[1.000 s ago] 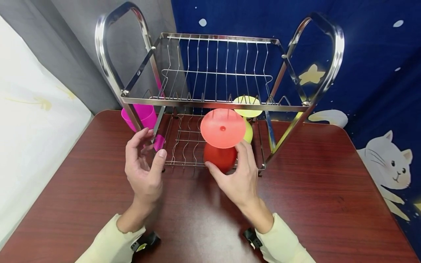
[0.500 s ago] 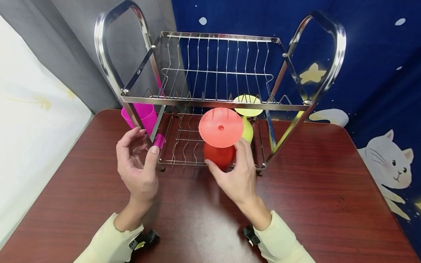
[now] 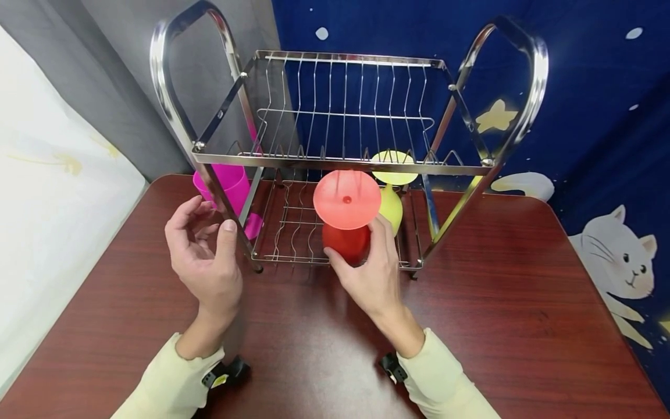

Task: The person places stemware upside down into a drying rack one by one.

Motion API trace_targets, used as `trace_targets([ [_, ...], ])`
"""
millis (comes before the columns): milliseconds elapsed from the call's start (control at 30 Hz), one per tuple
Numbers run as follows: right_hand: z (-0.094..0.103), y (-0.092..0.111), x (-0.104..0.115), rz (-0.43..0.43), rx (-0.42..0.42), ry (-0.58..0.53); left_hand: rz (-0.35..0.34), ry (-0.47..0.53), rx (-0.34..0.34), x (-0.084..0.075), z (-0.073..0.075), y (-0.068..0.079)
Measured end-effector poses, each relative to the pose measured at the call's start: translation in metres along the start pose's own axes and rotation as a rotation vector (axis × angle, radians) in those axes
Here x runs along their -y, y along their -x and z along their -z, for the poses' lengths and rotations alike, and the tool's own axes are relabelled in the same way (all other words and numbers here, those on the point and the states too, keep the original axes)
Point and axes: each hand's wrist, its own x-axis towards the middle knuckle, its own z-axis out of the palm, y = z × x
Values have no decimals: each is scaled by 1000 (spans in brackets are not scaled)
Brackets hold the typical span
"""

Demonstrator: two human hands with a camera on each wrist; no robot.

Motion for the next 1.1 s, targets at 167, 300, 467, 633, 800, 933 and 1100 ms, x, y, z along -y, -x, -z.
trace_targets([
  [167, -3, -1, -2, -26, 24, 15, 10, -22, 0, 4, 0, -5],
  [300, -6, -2, -3, -47, 38, 24, 20, -44, 2, 7, 0, -8],
  [467, -10, -1, -4, -94, 64, 42, 33, -71, -10, 9, -1, -11],
  [633, -13, -1, -5, -116, 77, 58, 42, -76, -14, 10, -2, -13],
  [800, -15, -2, -6, -111, 75, 70, 45, -75, -9, 11, -2, -14],
  [933, -18, -4, -7, -111, 71, 88, 57, -68, 3, 12, -2, -15],
  [1100, -20, -5, -8, -128, 78, 88, 62, -73, 7, 13, -3, -16],
])
